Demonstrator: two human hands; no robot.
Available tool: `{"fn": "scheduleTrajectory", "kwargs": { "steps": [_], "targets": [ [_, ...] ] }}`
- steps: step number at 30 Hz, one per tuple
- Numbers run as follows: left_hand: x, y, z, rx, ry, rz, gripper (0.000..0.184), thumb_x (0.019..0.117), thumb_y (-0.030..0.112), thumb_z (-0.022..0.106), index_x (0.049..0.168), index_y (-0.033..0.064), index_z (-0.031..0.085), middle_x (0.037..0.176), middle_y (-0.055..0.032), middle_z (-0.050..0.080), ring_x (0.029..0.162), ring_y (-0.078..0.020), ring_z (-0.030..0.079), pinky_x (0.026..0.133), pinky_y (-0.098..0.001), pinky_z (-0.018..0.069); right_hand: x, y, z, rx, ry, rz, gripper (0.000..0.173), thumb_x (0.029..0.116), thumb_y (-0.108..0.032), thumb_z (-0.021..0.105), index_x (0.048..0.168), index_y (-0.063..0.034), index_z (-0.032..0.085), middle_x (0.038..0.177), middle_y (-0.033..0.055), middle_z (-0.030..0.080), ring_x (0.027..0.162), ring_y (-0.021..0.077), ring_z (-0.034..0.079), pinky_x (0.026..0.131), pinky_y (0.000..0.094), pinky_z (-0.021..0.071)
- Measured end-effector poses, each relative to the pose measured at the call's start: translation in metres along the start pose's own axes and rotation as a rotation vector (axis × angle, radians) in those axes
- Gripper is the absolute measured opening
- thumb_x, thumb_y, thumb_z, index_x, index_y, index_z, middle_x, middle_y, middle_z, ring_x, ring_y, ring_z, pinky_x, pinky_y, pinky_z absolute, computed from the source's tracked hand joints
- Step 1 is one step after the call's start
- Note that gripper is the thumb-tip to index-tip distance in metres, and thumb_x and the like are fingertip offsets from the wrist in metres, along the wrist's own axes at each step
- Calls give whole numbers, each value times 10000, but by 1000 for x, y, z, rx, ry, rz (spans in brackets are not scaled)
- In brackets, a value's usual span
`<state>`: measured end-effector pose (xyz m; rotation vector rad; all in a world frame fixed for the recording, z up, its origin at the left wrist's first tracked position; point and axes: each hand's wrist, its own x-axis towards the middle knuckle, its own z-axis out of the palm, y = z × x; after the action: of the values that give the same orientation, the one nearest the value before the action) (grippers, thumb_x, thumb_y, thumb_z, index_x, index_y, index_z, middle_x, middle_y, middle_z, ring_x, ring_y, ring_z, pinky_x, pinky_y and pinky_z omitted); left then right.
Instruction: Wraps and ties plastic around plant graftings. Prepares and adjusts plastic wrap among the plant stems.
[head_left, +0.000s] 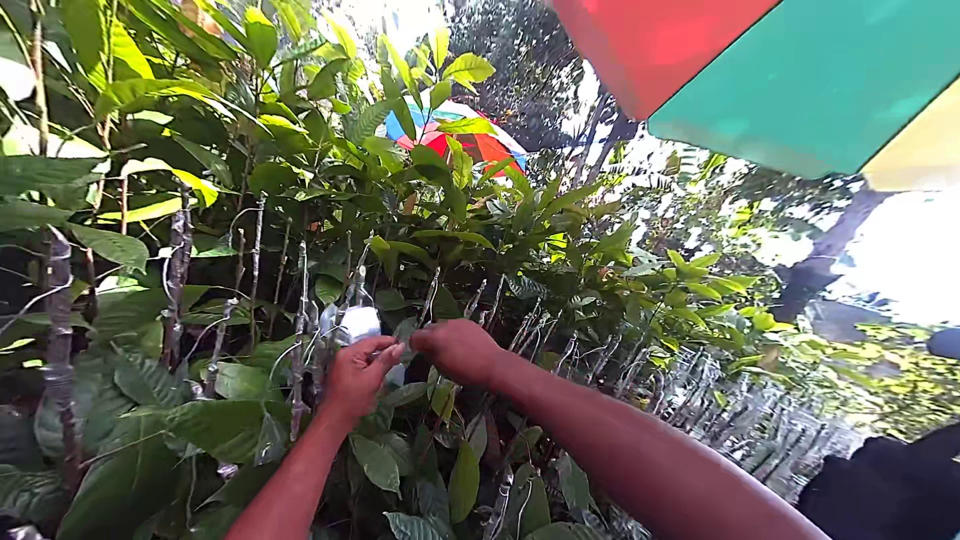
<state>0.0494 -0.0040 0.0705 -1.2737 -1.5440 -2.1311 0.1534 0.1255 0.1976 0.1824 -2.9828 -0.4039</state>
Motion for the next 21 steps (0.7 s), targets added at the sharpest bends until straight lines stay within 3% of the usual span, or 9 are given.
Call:
{"fn": "scheduleTrajectory", "kwargs": {
  "steps": [5, 8, 10, 12, 13, 15, 17, 19, 21],
  "targets": [
    [6, 1, 2, -148, 139, -48, 128, 969, 142, 670, 1000, 34, 731, 807, 38, 705, 531, 15, 522, 488, -152, 437, -38, -70, 37, -50, -134, -282, 184, 1009, -35, 533, 1113, 9, 679, 1018, 227, 696, 893, 434, 698, 705, 614, 553],
    [1, 2, 10, -36, 54, -3, 161, 968, 157, 668, 1044, 29, 729, 926, 13, 722, 701, 15, 615, 653, -165, 521, -42, -102, 10, -127, -260, -350, 175, 1016, -30, 527, 1123, 31, 652, 988, 234, 675, 874, 436, 684, 687, 602, 541],
    [-6, 1, 18, 29, 13, 70, 181, 926, 123, 646, 1038, 2, 718, 940, 3, 728, 836, 21, 660, 801, -194, 555, -26, -89, -27, -146, -29, -323, 200, 1018, -55, 533, 1152, 4, 671, 1013, 219, 689, 912, 429, 694, 711, 605, 553],
    [-7, -3, 22, -18, -18, 83, 254, 910, 127, 707, 1127, 1, 672, 915, 22, 707, 795, 16, 651, 751, -188, 562, 1, -48, -44, -52, 287, -225, 157, 1006, -102, 595, 1057, -49, 734, 997, 144, 710, 949, 343, 697, 782, 542, 572],
    [-6, -4, 22, -75, -32, 65, 354, 912, 128, 719, 1225, -4, 621, 937, 3, 690, 770, -17, 645, 713, -201, 562, 11, -27, -43, 67, 359, -139, 159, 1005, -150, 628, 1004, -44, 747, 955, 123, 707, 921, 298, 692, 793, 510, 573],
    [-1, -7, 15, -184, -22, 48, 535, 894, 98, 743, 1368, -1, 517, 1034, -45, 693, 829, -85, 686, 753, -251, 603, 17, -2, -29, 466, 256, 69, 223, 1006, -224, 654, 960, -20, 732, 810, 74, 681, 732, 171, 647, 693, 391, 551],
    [1, -12, 6, -234, 20, 102, 421, 899, 86, 740, 1285, -16, 606, 1069, -56, 717, 870, -94, 698, 786, -265, 607, 12, 2, -12, 845, 37, 191, 242, 1031, -245, 626, 998, -14, 689, 744, 6, 638, 624, 66, 597, 598, 238, 518],
    [2, -15, 3, -238, 42, 161, 193, 918, 104, 726, 1087, 12, 722, 986, -3, 743, 819, -43, 683, 744, -227, 585, 4, -2, -1, 1073, -31, 226, 236, 1056, -242, 585, 1013, -20, 654, 761, -7, 644, 634, 54, 618, 592, 207, 522],
    [2, -16, 1, -249, 37, 166, 127, 940, 107, 702, 1041, 35, 732, 950, 25, 737, 768, -17, 659, 696, -201, 564, -1, -4, 8, 1080, -12, 135, 195, 1051, -194, 583, 1098, -12, 634, 871, 7, 655, 724, 57, 636, 669, 216, 544]
  ]
}}
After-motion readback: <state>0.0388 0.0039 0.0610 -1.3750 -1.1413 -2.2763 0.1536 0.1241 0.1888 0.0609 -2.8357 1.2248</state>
